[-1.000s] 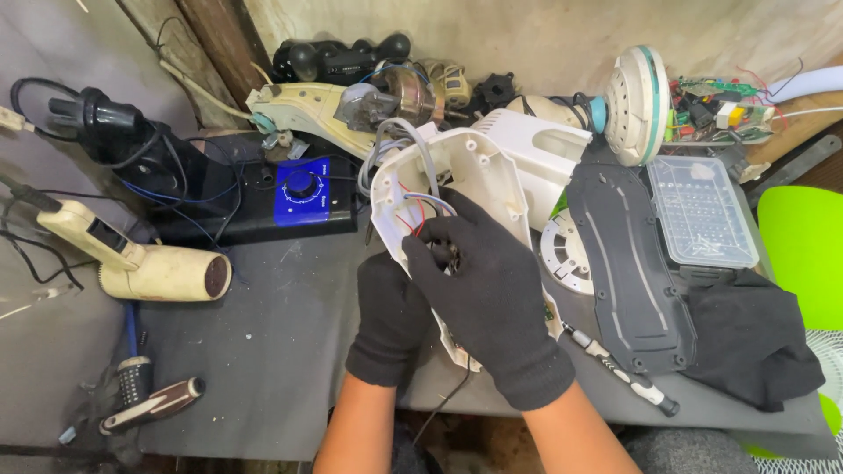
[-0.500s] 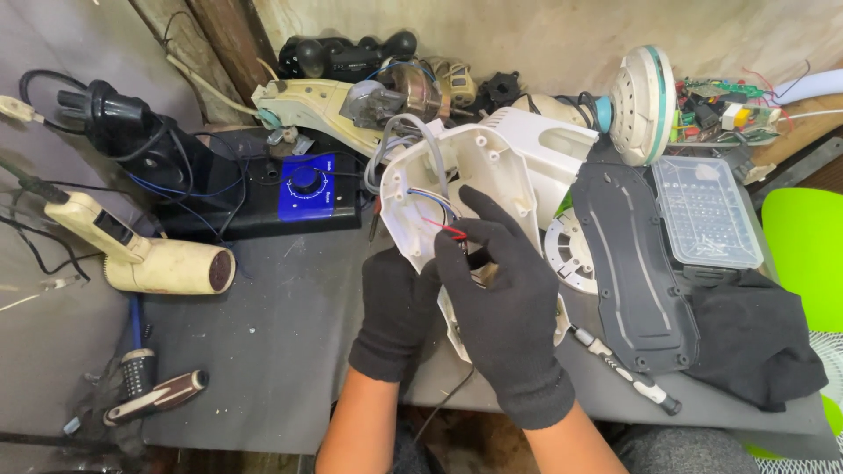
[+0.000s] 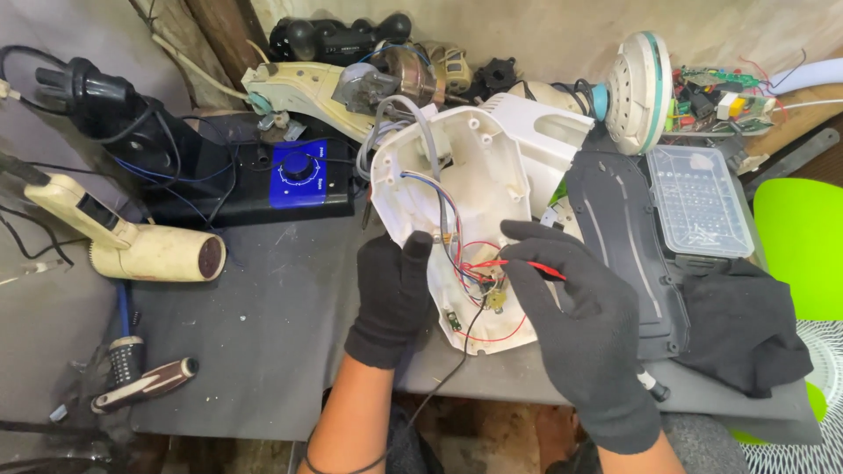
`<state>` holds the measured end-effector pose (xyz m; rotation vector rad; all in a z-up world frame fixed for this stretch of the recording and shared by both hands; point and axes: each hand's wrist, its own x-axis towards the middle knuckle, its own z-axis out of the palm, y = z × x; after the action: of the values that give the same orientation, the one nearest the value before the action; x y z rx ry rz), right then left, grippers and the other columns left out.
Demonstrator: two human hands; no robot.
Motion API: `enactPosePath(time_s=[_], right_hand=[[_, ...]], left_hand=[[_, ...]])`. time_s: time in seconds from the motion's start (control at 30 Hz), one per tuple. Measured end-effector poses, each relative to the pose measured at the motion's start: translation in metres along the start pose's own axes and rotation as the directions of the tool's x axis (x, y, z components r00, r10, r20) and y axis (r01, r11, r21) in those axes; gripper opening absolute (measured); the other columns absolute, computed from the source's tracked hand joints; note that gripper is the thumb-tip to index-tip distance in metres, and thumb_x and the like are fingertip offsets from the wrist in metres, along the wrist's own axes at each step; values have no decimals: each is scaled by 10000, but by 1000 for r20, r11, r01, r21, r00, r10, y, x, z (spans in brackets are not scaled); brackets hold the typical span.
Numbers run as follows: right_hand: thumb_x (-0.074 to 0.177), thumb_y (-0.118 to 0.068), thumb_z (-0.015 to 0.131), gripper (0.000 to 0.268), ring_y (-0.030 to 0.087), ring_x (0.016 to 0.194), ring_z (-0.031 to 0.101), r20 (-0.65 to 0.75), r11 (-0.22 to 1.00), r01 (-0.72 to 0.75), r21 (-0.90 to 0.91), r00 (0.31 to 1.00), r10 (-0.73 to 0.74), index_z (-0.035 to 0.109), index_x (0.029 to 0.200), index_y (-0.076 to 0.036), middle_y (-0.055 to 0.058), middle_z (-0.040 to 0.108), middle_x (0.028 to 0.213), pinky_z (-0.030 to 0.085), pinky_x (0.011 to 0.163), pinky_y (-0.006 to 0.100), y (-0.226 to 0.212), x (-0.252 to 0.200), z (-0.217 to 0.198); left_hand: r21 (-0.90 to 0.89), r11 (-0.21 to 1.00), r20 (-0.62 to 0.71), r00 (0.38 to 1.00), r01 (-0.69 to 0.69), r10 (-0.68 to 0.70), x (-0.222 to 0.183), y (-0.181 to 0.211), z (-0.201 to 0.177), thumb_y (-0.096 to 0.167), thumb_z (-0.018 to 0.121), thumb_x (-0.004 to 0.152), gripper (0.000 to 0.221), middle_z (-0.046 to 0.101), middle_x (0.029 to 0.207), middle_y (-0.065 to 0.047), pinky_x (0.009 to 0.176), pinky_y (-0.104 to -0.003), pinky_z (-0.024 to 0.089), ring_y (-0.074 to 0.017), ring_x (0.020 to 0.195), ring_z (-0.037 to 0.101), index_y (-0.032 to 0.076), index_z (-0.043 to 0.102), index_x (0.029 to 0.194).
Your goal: Inspecting and manipulating the internal wiring and circuit board of a fan base for repair
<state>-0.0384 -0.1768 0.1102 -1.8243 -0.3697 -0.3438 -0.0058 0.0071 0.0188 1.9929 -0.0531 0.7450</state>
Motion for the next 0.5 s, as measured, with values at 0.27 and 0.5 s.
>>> enactPosePath(time_s=[0.27, 0.5], right_hand=[[906, -53, 710, 152, 152, 947, 733, 152, 992, 104, -66, 984, -93, 761, 1049, -56, 93, 787, 1110, 589, 835, 268, 10, 2, -10], [955, -86, 689, 133, 86, 506, 492, 195, 920, 306, -243, 945, -263, 765, 1061, -112, 16, 799, 1068, 442, 508, 230, 23, 0, -13]], left_hand=[[-20, 1000, -44, 999, -8, 7, -3, -6, 4, 476, 455, 1047, 614, 305, 499, -28, 530, -425, 223, -146, 526, 349, 112, 365, 561], [19, 999, -58, 998, -34, 35, -2, -11, 6, 406, 470, 1061, 604, 272, 482, -59, 533, -445, 191, -176, 501, 289, 99, 336, 559]])
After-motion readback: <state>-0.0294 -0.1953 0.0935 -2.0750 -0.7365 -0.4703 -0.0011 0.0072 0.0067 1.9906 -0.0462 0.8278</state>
